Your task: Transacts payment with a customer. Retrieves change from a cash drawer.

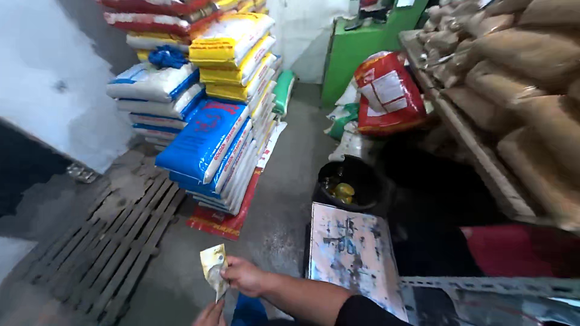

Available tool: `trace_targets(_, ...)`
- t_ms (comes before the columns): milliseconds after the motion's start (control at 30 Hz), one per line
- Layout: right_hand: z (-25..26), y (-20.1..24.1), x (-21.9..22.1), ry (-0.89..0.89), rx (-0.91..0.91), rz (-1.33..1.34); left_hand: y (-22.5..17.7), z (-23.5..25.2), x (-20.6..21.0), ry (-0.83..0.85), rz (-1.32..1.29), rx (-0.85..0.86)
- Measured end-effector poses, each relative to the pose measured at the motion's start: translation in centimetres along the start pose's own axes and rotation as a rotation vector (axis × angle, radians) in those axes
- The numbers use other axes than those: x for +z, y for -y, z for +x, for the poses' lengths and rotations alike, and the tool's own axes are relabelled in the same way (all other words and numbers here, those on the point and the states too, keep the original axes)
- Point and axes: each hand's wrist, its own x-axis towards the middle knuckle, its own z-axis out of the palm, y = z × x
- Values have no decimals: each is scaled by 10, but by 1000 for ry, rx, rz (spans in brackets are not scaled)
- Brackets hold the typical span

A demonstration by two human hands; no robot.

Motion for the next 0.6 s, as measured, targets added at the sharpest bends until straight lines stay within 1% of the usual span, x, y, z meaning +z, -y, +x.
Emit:
trace_targets(33,16,13,-16,-39,-27,20,10,37,-1,42,14,31)
trace_targets(100,48,57,-55,-163,-102,119,16,133,-5,118,37,146)
trace_targets(167,69,108,-93,-296,-204,229,9,230,-5,185,34,306)
trace_targets(200,73,134,-110,-364,-259,263,-1,274,-3,229,26,390)
trace_targets(300,78,217,-168,-602,-427,292,-53,405,11,361,3,653)
trace_targets(367,81,260,-216,-751,-524,313,-95,483,26,501,-23,780)
trace_targets(433,88,301,-272,-867,-601,321,-139,562,48,648,-15,872)
trace_targets(500,97,339,-328,-963,-627,340,-178,634,78,765,12,965)
trace_targets(533,102,363,-355,-990,-632,344,-199,668,92,790,10,1015)
trace_targets(600,122,427,-412,-1013,-663,332,-241,746,107,817,20,1081)
